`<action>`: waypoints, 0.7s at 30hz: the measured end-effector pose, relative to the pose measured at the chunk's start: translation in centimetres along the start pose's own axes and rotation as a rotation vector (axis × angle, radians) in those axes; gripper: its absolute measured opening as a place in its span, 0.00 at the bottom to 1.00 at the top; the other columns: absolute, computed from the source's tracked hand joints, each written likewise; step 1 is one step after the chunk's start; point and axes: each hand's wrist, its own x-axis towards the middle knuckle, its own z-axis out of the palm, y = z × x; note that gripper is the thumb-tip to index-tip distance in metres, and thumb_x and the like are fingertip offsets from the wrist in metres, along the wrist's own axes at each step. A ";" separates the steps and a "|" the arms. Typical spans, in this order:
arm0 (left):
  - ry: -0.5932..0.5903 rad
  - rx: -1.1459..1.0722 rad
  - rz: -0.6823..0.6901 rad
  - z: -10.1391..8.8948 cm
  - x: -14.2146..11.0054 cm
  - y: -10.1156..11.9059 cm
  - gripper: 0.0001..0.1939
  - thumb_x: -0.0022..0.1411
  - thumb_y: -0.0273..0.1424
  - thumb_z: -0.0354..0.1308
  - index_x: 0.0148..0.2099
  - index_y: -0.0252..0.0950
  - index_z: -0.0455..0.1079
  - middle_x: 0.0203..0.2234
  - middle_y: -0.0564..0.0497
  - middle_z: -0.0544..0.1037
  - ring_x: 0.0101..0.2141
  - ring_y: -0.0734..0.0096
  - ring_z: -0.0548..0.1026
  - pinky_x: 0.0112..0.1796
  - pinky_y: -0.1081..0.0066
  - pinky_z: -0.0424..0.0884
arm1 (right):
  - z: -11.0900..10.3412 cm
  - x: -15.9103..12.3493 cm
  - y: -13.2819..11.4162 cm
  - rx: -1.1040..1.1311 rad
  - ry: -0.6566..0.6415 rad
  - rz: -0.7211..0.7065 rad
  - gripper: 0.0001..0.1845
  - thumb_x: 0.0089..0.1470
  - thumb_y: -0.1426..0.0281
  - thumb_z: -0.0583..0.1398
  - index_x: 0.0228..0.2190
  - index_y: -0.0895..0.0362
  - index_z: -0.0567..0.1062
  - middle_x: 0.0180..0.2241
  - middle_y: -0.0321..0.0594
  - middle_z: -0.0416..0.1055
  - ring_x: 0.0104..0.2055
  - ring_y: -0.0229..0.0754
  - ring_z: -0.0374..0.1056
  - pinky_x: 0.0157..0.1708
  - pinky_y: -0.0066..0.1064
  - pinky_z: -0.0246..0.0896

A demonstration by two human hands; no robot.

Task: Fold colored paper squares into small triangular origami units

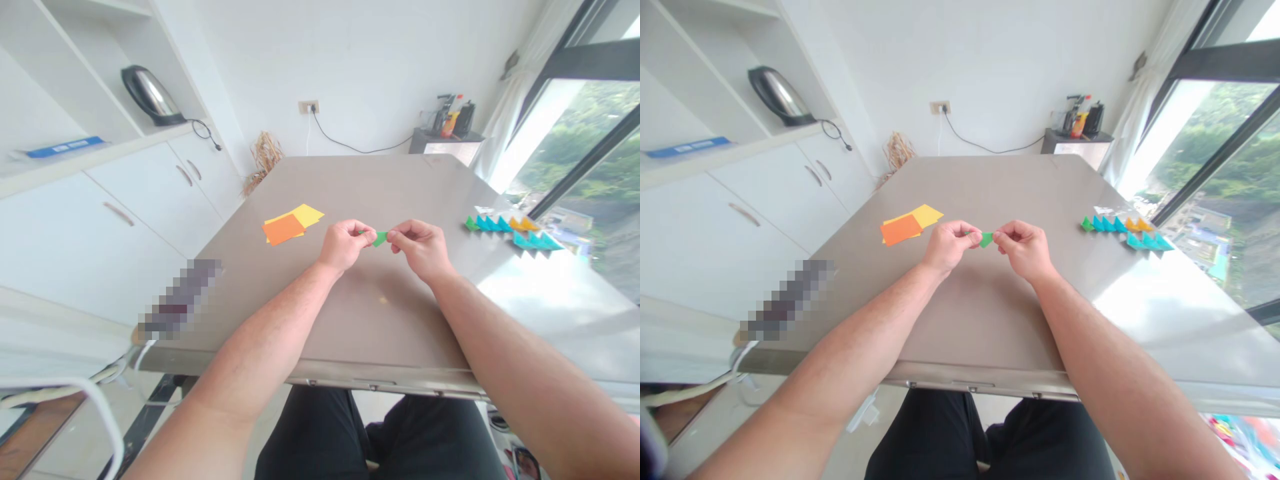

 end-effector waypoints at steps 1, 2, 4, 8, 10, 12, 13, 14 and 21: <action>0.004 -0.019 -0.016 -0.1 0.1 0.0 0.10 0.51 0.36 0.69 0.32 0.35 0.77 0.24 0.51 0.80 0.28 0.73 0.74 0.35 0.69 0.71 | 0.0 0.1 0.0 0.000 0.000 -0.001 0.09 0.48 0.64 0.67 0.25 0.56 0.78 0.18 0.34 0.71 0.22 0.36 0.63 0.25 0.30 0.56; 0.009 -0.031 -0.029 -0.1 0.2 -0.1 0.11 0.50 0.37 0.70 0.33 0.35 0.78 0.24 0.51 0.80 0.28 0.72 0.75 0.35 0.68 0.72 | -0.1 0.1 0.0 0.006 0.001 -0.004 0.09 0.48 0.64 0.67 0.24 0.56 0.77 0.18 0.34 0.71 0.22 0.36 0.63 0.25 0.30 0.55; 0.053 -0.070 -0.034 -0.4 0.4 -0.1 0.12 0.51 0.39 0.70 0.32 0.35 0.78 0.24 0.50 0.80 0.28 0.70 0.76 0.36 0.67 0.73 | -0.1 0.3 0.0 0.022 0.007 -0.014 0.09 0.49 0.64 0.66 0.24 0.56 0.77 0.18 0.33 0.70 0.22 0.36 0.62 0.25 0.30 0.56; 0.094 -0.018 -0.007 -0.8 0.6 0.0 0.12 0.50 0.38 0.70 0.28 0.35 0.76 0.21 0.52 0.78 0.27 0.71 0.75 0.35 0.68 0.72 | 0.0 0.5 0.2 0.034 0.003 -0.004 0.09 0.49 0.63 0.66 0.24 0.56 0.77 0.18 0.33 0.70 0.22 0.36 0.63 0.25 0.31 0.56; 0.088 0.005 0.008 -0.9 0.5 0.2 0.11 0.51 0.38 0.69 0.27 0.35 0.76 0.21 0.52 0.78 0.27 0.71 0.75 0.35 0.69 0.72 | 0.1 0.5 0.3 0.032 0.007 0.004 0.09 0.49 0.63 0.66 0.25 0.56 0.77 0.18 0.33 0.70 0.22 0.36 0.63 0.26 0.31 0.57; 0.023 -0.007 0.006 -1.0 0.3 0.4 0.10 0.53 0.37 0.66 0.28 0.36 0.76 0.22 0.52 0.78 0.28 0.70 0.75 0.34 0.69 0.72 | 0.2 0.5 0.3 0.023 0.007 0.003 0.10 0.49 0.62 0.66 0.26 0.56 0.78 0.18 0.33 0.70 0.22 0.37 0.64 0.25 0.31 0.57; -0.029 -0.023 -0.005 -1.0 0.3 0.4 0.10 0.55 0.37 0.64 0.29 0.35 0.76 0.23 0.51 0.78 0.29 0.69 0.76 0.33 0.69 0.72 | 0.2 0.5 0.3 0.017 0.001 -0.001 0.10 0.50 0.62 0.66 0.27 0.56 0.78 0.18 0.33 0.69 0.22 0.37 0.64 0.25 0.31 0.57; -0.083 -0.037 -0.021 -1.1 0.2 0.5 0.10 0.55 0.37 0.62 0.29 0.35 0.76 0.25 0.50 0.79 0.29 0.69 0.76 0.32 0.69 0.71 | 0.3 0.4 0.3 0.011 -0.008 -0.006 0.10 0.50 0.62 0.65 0.27 0.56 0.78 0.18 0.33 0.69 0.22 0.36 0.64 0.25 0.30 0.57; -0.181 -0.043 -0.089 -1.0 0.1 0.4 0.08 0.52 0.33 0.66 0.31 0.34 0.73 0.38 0.46 0.83 0.28 0.68 0.79 0.33 0.65 0.75 | 0.6 0.3 0.3 0.002 -0.034 -0.027 0.10 0.49 0.62 0.65 0.28 0.56 0.78 0.20 0.33 0.70 0.22 0.35 0.64 0.23 0.28 0.57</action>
